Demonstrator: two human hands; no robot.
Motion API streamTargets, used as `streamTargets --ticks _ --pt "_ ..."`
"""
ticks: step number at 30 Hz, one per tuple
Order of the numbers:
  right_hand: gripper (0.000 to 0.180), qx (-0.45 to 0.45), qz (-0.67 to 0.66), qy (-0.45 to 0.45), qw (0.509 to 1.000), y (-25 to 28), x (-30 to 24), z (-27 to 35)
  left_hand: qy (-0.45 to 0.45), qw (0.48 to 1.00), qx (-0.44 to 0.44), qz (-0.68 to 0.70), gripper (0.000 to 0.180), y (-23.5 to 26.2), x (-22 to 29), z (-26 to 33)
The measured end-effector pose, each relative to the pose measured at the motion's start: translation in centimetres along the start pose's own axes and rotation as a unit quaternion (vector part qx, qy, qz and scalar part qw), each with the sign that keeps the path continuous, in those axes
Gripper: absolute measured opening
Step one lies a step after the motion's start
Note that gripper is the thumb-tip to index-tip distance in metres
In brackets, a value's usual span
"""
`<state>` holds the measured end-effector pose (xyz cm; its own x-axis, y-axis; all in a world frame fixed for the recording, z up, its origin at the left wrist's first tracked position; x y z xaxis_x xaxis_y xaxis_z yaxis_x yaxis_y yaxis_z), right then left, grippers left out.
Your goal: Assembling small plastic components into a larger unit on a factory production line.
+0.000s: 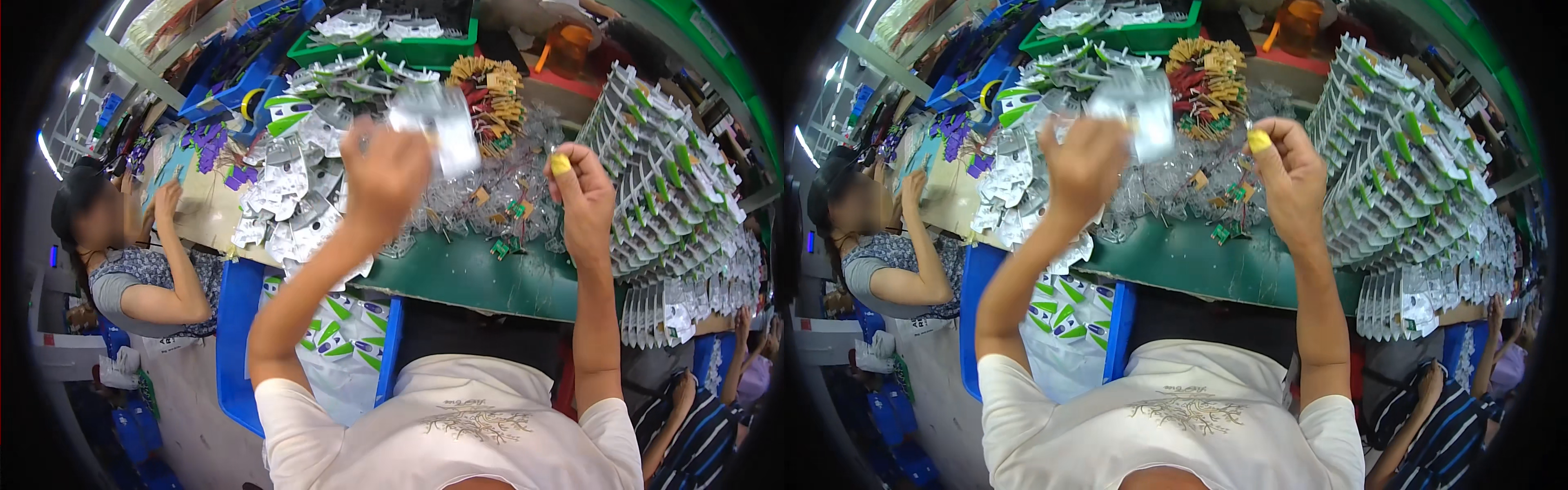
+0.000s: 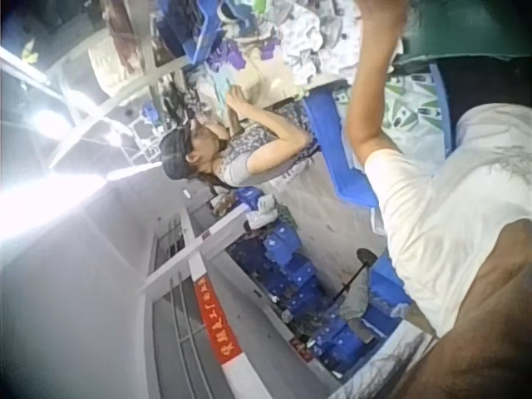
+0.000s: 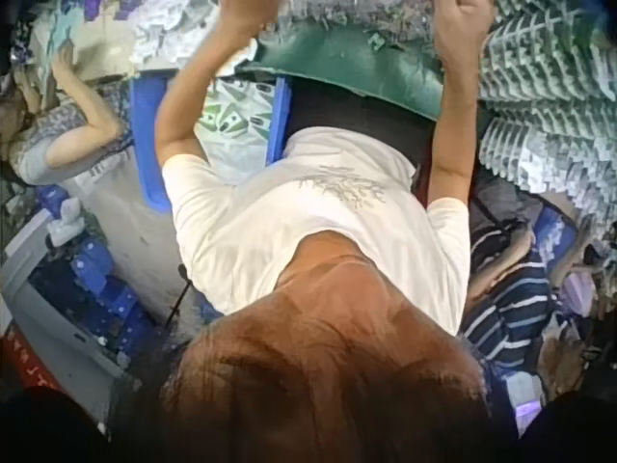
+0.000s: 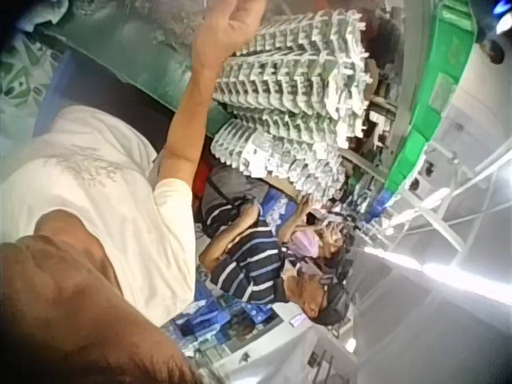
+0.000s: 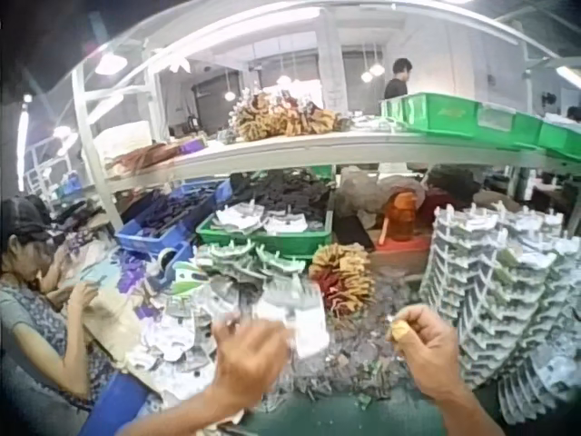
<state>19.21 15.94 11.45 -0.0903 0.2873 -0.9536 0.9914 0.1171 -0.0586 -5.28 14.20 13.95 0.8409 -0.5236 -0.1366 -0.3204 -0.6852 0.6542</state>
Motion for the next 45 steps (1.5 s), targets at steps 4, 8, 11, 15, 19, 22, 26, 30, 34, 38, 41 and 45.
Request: streamTargets --ticks 4,8,11,15,19,22,26,30,34,38,41,45 --pt "0.012 -0.02 0.083 -0.021 0.996 -0.3 1.7 5.5 0.032 0.979 -0.113 0.167 0.024 2.8 10.0 10.3" --pt "0.007 -0.116 0.265 -0.103 0.952 -1.6 2.3 9.9 0.056 0.975 -0.148 0.156 0.026 1.2 14.7 15.5" --pt "0.014 -0.204 0.347 0.041 0.915 -3.3 3.6 11.8 0.119 0.958 -0.197 0.169 0.035 0.0 15.2 16.4" --pt "0.018 -0.258 0.465 0.082 0.843 -4.8 5.3 12.9 0.128 0.953 -0.203 0.185 0.035 -0.7 15.4 16.9" --pt "0.012 -0.294 0.505 0.114 0.804 -5.6 5.7 13.2 0.13 0.942 -0.202 0.236 0.036 -0.5 15.1 16.2" --pt "0.012 -0.317 0.497 0.105 0.8 -5.2 5.3 13.5 0.141 0.91 -0.164 0.355 0.034 0.1 12.6 15.4" --pt "0.018 -0.313 0.492 0.112 0.804 -5.0 5.1 14.1 0.187 0.955 -0.144 0.18 0.028 0.8 7.8 16.3" --pt "0.025 -0.315 0.487 0.096 0.809 -5.1 5.1 14.2 0.23 0.943 -0.236 0.052 0.034 0.5 6.1 16.2" --pt "0.025 -0.314 0.486 0.085 0.811 -4.6 4.8 14.1 0.208 0.933 -0.284 0.077 0.031 0.6 6.8 15.8" --pt "0.024 -0.302 0.485 0.081 0.817 -3.7 4.7 14.3 0.196 0.923 -0.28 0.176 0.027 1.0 8.0 16.5" --pt "0.024 -0.303 0.472 0.095 0.822 -3.7 4.4 14.0 0.197 0.923 -0.267 0.196 0.034 0.9 8.2 16.6" --pt "0.025 -0.311 0.474 0.1 0.818 -3.7 4.6 13.7 0.178 0.902 -0.185 0.348 0.035 0.3 11.1 14.5"
Point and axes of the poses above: each hand's wrist, its own z-axis away from the middle knuckle, its own y-axis out of the back of the hand, x = y × z, the point moved 4 cm from there along -z, towards the middle knuckle, and after that the axes turned 3 degrees about -x, right-handed, at the moved point
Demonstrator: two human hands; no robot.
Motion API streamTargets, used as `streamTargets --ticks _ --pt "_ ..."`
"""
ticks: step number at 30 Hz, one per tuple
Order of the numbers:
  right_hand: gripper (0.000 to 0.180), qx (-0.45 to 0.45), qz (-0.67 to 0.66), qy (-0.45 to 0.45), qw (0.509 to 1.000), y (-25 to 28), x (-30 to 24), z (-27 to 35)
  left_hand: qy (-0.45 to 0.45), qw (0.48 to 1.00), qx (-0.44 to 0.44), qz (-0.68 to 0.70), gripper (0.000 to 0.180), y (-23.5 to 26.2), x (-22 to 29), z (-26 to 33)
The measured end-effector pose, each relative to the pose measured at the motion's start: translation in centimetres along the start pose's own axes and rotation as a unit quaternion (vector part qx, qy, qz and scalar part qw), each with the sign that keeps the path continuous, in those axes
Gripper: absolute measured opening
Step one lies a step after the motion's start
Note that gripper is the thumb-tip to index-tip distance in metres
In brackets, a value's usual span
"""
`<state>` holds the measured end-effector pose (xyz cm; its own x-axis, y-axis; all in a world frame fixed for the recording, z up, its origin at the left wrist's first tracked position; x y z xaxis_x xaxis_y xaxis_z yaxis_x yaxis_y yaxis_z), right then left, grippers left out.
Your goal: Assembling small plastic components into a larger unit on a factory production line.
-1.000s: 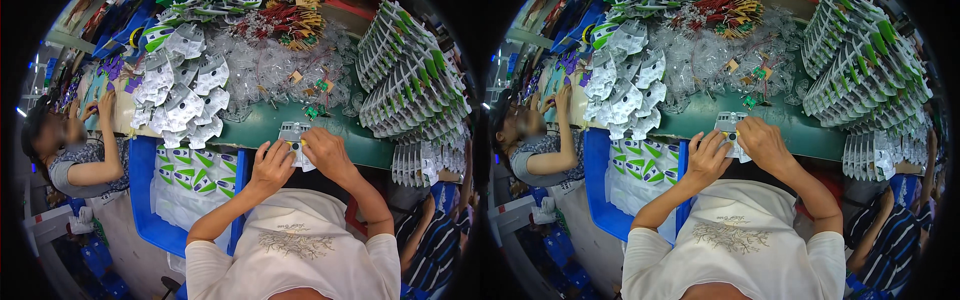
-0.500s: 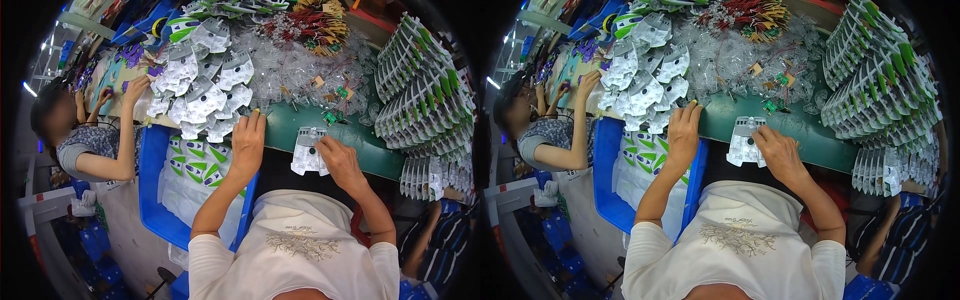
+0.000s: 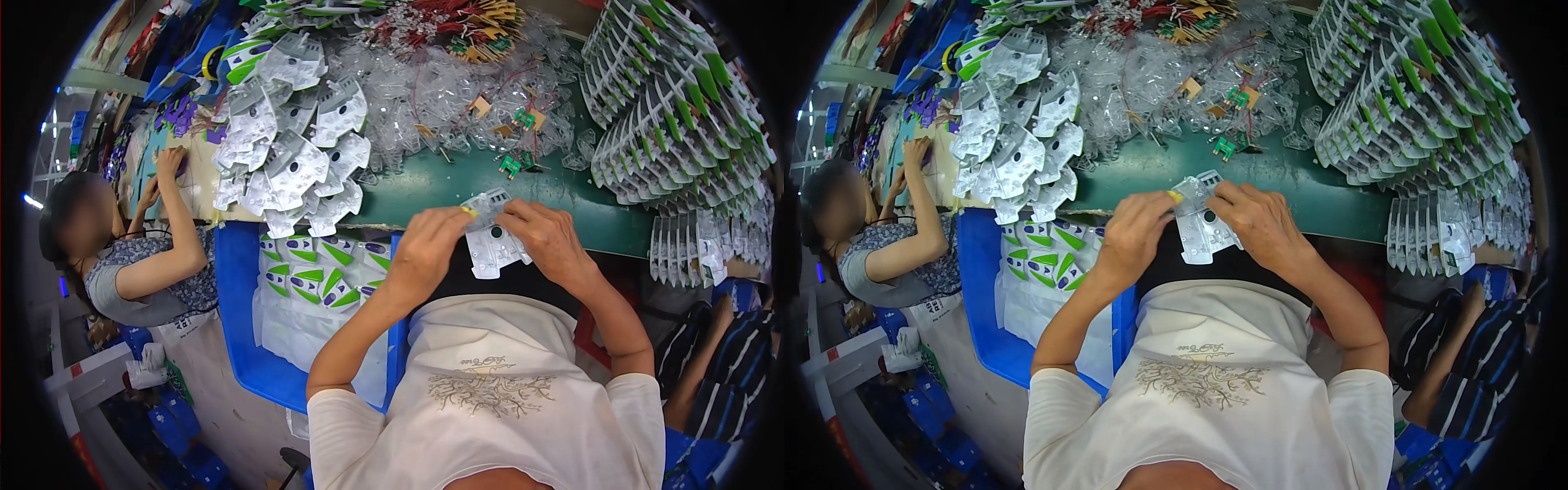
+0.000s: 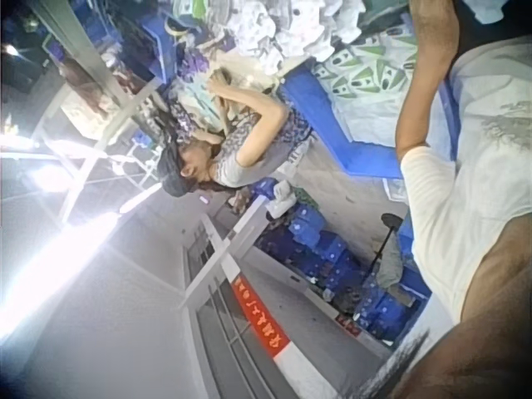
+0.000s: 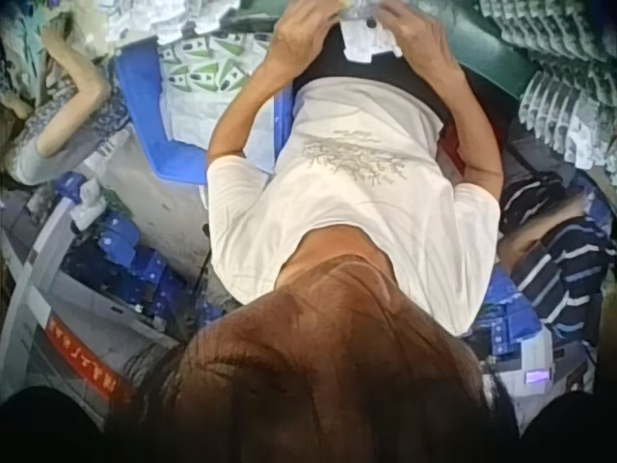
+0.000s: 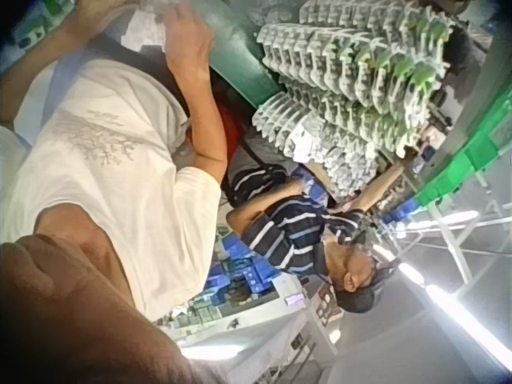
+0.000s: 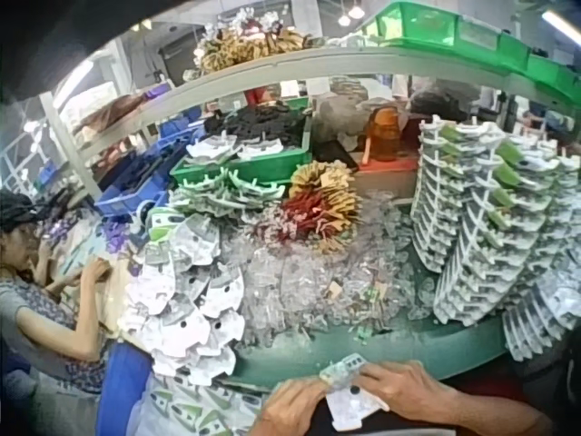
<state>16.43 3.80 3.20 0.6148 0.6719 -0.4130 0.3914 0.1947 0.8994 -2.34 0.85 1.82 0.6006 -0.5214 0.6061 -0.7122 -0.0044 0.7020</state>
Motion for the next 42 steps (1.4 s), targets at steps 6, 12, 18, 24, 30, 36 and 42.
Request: streamTargets --ticks 6,12,18,24,30,36,42 --pt "0.028 -0.005 0.001 0.001 1.0 -0.7 0.4 0.4 -0.086 0.994 -0.04 -0.054 0.026 -1.5 0.7 -1.5" --pt "0.013 0.07 -0.069 -0.015 0.995 -1.0 0.9 0.4 -0.088 0.988 -0.083 -0.1 0.025 -2.2 0.8 -1.8" --pt "0.012 0.059 -0.093 -0.106 0.988 0.1 1.4 0.8 -0.078 0.997 -0.009 -0.019 0.028 -3.4 0.1 -0.8" --pt "0.029 0.02 -0.118 -0.111 0.987 1.0 0.6 1.9 0.004 0.994 0.032 0.101 0.049 -4.1 -0.9 -0.8" --pt "0.023 0.056 -0.099 -0.077 0.991 1.8 0.5 2.0 -0.034 0.99 -0.088 0.101 0.071 -3.5 -0.3 -2.4" --pt "0.029 0.107 -0.254 -0.078 0.958 3.7 0.0 3.4 -0.009 0.992 -0.095 0.082 0.069 -3.5 0.2 -1.8" --pt "0.03 0.147 -0.016 -0.012 0.989 0.9 -3.0 4.5 0.012 0.994 -0.066 0.088 0.071 -4.0 0.3 -1.3"
Point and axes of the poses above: each hand's wrist, its own z-axis away from the middle knuckle, its own y-axis out of the back of the hand, x = y × z, the point moved 4 cm from there along -z, towards the middle knuckle, and after that the axes turned 3 degrees about -x, right-handed, at the moved point
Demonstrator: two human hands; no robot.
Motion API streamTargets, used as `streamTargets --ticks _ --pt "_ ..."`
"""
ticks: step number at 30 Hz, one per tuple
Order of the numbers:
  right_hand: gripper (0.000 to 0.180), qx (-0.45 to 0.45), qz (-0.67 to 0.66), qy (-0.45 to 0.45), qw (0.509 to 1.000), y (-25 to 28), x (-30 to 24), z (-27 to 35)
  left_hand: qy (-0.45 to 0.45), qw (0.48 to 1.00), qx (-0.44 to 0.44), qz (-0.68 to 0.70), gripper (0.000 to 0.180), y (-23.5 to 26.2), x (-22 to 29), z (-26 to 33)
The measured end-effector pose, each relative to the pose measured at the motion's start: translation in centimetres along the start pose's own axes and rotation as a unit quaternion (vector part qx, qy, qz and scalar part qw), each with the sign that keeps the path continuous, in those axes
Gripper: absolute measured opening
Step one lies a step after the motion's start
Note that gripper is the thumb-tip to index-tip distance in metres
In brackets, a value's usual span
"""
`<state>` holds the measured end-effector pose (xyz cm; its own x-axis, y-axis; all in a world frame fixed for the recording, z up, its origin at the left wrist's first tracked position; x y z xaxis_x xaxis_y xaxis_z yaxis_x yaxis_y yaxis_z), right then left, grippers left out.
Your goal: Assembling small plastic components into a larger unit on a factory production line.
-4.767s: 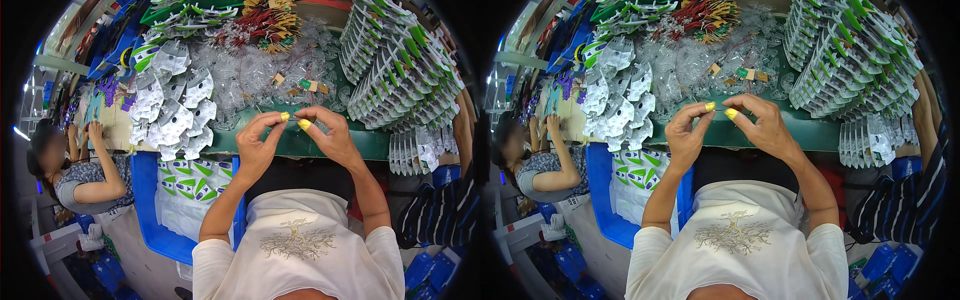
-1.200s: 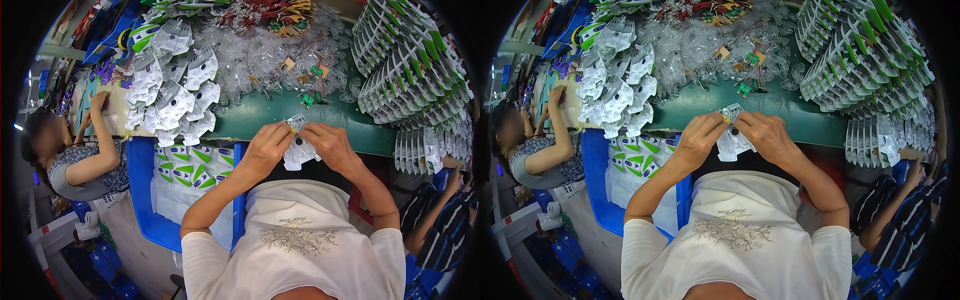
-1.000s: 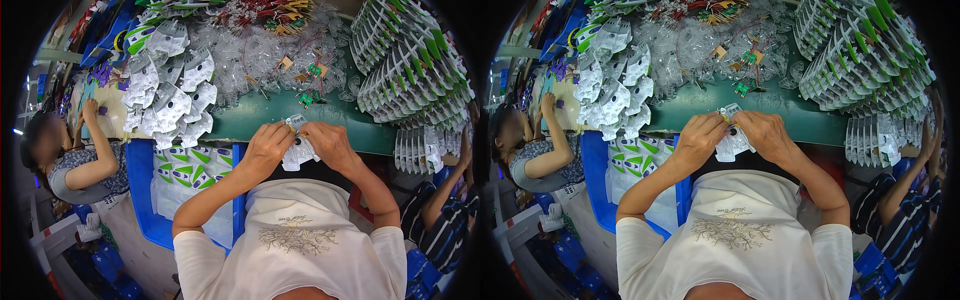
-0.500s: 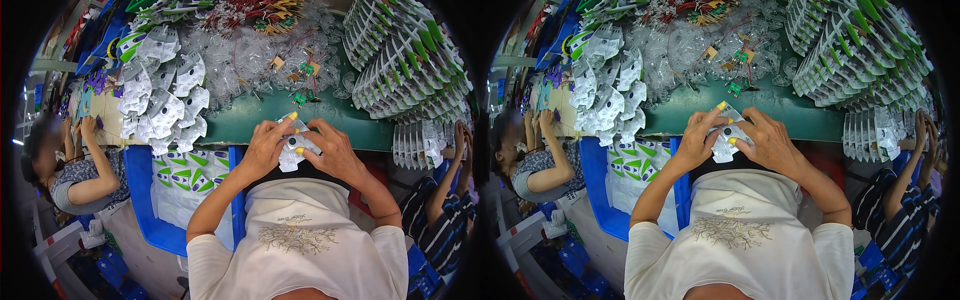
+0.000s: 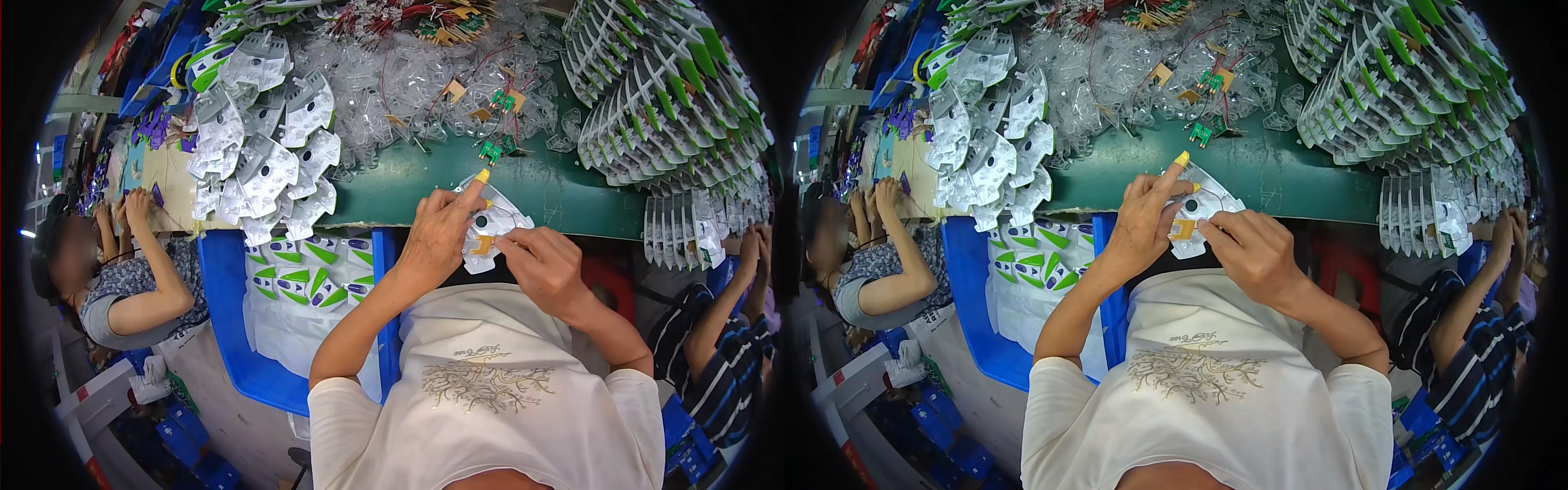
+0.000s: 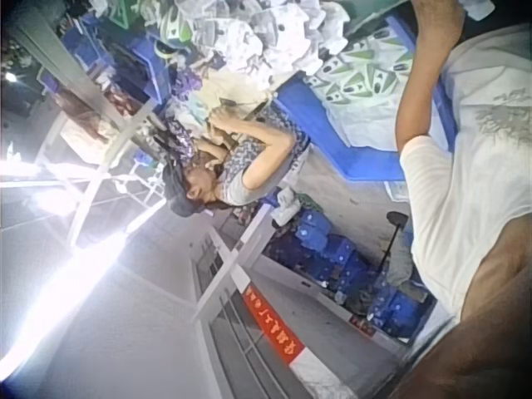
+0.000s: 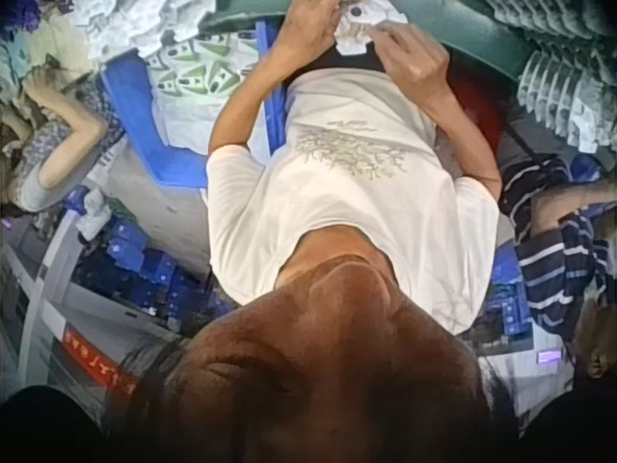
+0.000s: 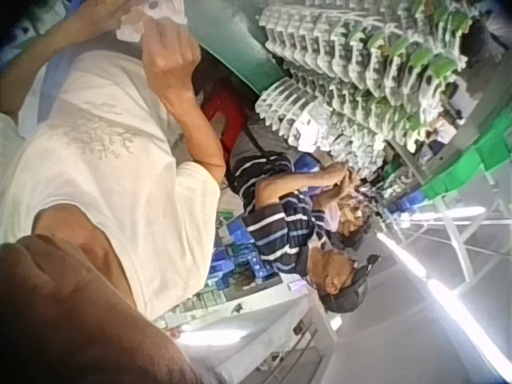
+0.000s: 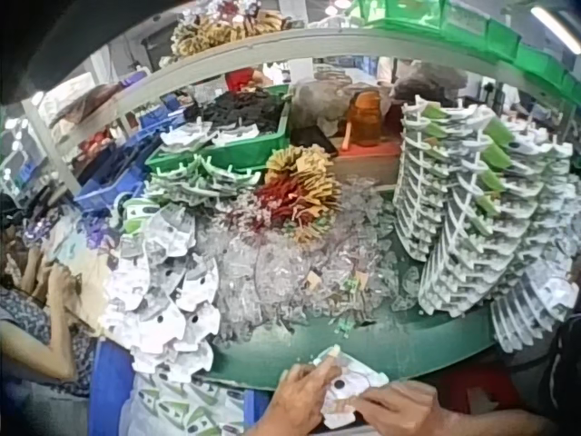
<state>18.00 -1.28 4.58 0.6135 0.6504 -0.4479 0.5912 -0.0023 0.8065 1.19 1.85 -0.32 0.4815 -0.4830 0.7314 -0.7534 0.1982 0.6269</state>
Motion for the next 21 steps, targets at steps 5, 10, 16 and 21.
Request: streamTargets --ticks 5,10,16,21 --pt "0.034 0.008 0.05 0.004 0.999 -2.0 0.0 0.7 0.0 1.0 -0.002 0.02 0.068 0.2 -0.5 0.1" --pt "0.034 0.079 -0.051 -0.072 0.993 0.1 1.6 0.9 0.01 0.999 -0.013 0.04 0.066 0.5 -0.6 -0.1" --pt "0.024 0.053 -0.189 -0.297 0.935 -2.7 5.0 4.1 0.03 0.998 -0.034 0.035 0.056 -0.1 -0.8 -0.5" --pt "0.023 0.105 -0.179 -0.252 0.945 2.2 3.8 4.5 -0.005 0.995 0.099 0.025 0.041 2.7 0.6 -0.9"
Point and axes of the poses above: each hand's wrist, its own z-axis away from the middle knuckle, its own y-axis out of the back of the hand, x = y × z, the point moved 4 cm from there along -z, towards the middle knuckle, and after that the axes turned 3 degrees about -x, right-handed, at the moved point
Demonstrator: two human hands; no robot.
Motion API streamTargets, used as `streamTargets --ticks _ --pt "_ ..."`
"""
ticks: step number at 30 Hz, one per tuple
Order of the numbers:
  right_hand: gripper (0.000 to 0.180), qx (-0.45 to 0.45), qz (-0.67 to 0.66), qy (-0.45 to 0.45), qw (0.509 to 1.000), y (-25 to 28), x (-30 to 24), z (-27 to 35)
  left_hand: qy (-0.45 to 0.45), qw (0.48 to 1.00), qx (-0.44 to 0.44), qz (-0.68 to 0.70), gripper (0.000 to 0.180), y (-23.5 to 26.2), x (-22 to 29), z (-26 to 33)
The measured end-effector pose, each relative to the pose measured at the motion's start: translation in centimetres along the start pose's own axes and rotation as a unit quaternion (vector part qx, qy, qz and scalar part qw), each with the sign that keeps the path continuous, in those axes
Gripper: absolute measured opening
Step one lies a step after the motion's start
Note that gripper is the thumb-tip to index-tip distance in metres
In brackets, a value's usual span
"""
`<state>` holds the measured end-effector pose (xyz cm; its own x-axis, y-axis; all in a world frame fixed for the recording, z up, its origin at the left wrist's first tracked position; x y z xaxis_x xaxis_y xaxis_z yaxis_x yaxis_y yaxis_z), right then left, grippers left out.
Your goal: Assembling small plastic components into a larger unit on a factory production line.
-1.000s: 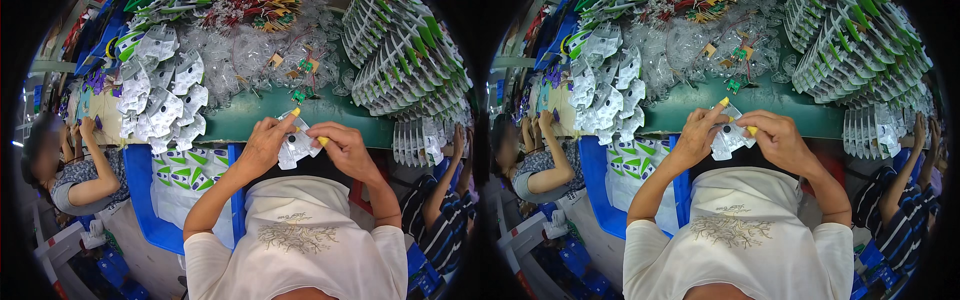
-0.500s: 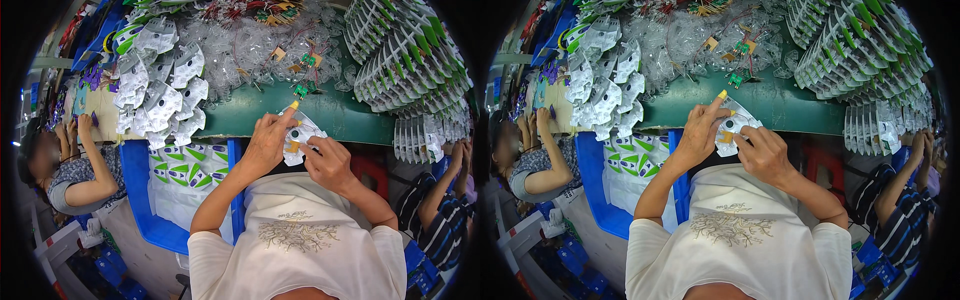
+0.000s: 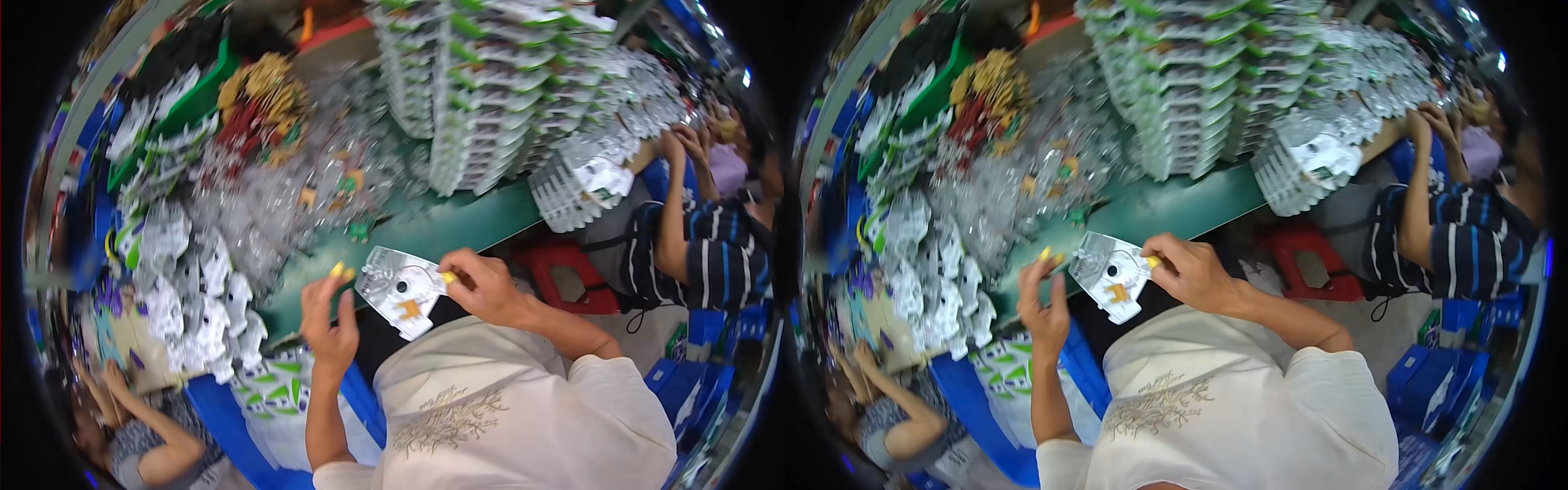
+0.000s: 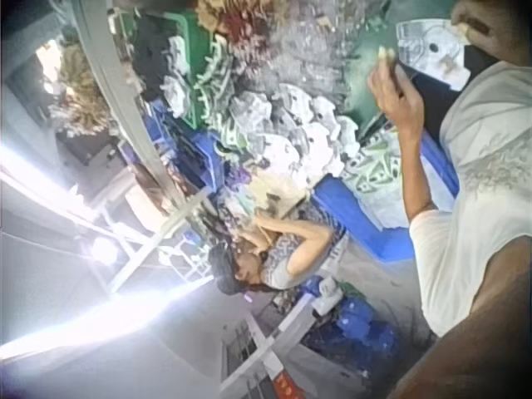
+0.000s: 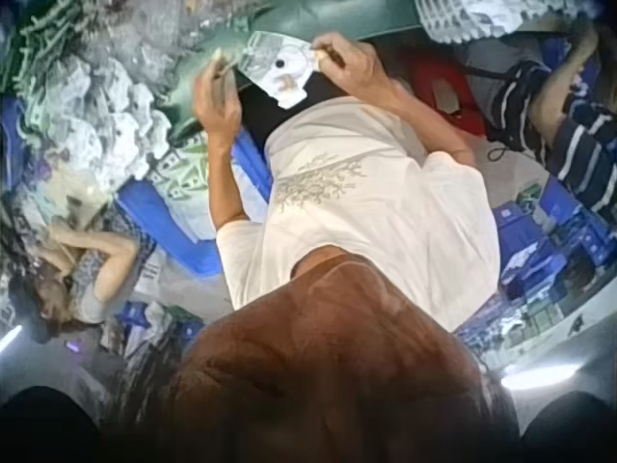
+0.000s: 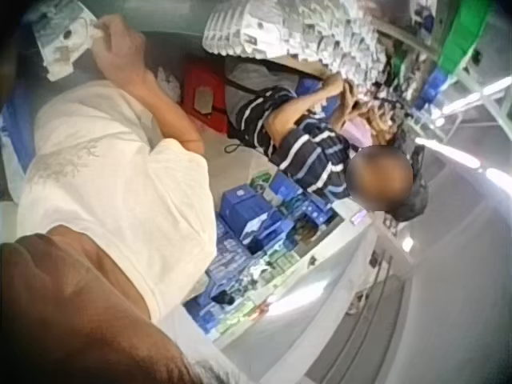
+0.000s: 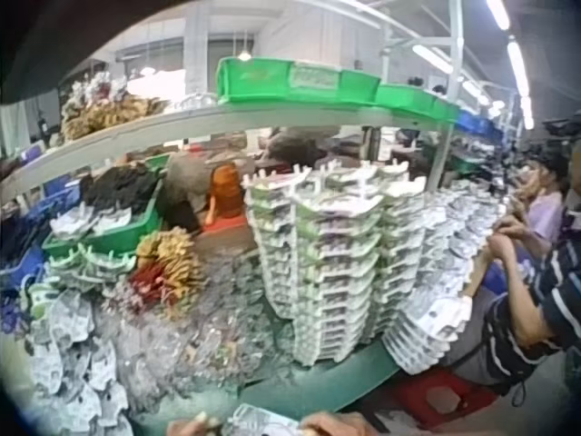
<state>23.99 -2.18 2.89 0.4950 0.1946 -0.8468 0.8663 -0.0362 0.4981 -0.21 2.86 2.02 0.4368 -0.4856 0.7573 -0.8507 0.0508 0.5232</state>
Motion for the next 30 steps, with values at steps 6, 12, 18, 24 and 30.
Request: streamTargets --ticks 6,12,18,24,30 --pt "0.021 0.242 0.087 -0.04 0.966 15.7 -2.5 3.5 0.016 1.0 -0.02 0.017 0.033 -0.7 0.5 -1.1" --pt "0.015 0.288 -0.027 -0.124 0.949 25.7 2.1 3.4 0.026 0.996 -0.08 0.036 0.034 -3.0 0.7 -1.1" --pt "0.019 0.343 -0.023 -0.109 0.933 25.6 4.7 2.9 0.057 0.995 -0.076 0.02 0.034 -2.1 0.3 -0.1" --pt "0.02 0.44 0.138 0.033 0.887 25.4 2.3 6.0 0.045 0.996 -0.064 0.048 0.032 -2.8 -0.9 -0.1" --pt "0.019 0.137 0.137 0.138 0.971 7.9 -5.7 -2.1 0.074 0.992 -0.058 0.084 0.029 -2.7 -2.0 0.4"
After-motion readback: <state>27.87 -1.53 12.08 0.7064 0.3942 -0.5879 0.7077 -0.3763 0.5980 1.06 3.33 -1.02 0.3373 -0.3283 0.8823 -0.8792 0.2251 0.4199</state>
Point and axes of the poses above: each hand's wrist, its own z-axis away from the middle knuckle, its own y-axis out of the back of the hand, x = y × z, the point moved 4 cm from there along -z, towards the middle knuckle, and after that the axes turned 3 degrees about -x, right-handed, at the moved point
